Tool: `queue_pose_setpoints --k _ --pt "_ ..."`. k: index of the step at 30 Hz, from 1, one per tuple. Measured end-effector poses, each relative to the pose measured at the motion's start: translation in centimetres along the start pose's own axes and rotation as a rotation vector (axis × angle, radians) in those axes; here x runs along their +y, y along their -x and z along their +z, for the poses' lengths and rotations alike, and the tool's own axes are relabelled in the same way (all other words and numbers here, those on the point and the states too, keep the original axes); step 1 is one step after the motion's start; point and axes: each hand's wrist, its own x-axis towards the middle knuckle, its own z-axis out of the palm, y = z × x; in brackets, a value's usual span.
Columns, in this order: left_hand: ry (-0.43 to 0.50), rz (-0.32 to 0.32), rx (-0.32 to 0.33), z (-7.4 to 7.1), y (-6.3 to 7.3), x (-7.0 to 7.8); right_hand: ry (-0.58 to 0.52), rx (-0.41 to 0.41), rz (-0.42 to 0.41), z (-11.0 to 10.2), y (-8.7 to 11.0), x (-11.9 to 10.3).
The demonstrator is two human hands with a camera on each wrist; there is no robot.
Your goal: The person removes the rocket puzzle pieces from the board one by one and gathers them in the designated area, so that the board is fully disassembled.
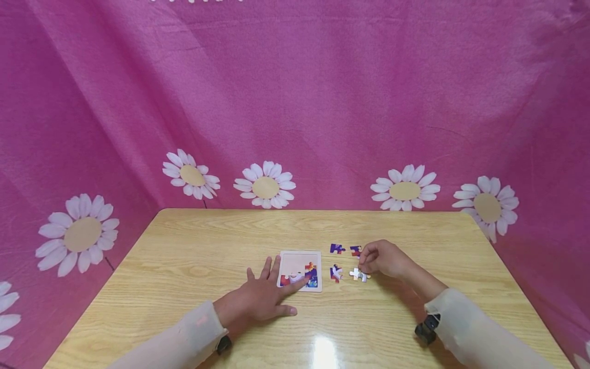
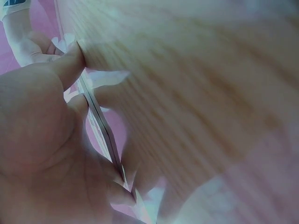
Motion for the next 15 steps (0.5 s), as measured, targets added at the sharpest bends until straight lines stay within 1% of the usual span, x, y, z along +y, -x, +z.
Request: queue_pose_setpoints --k 9,15 --pt "0.001 -0.007 -0.007 -0.11 0.03 0.09 -0.018 -0.012 -0.036 -0.14 -0.34 0.06" --pt "-0.001 -0.011 -0.007 -0.13 0.02 0.13 0.008 -0.002 -0.076 0.25 -0.74 -0.39"
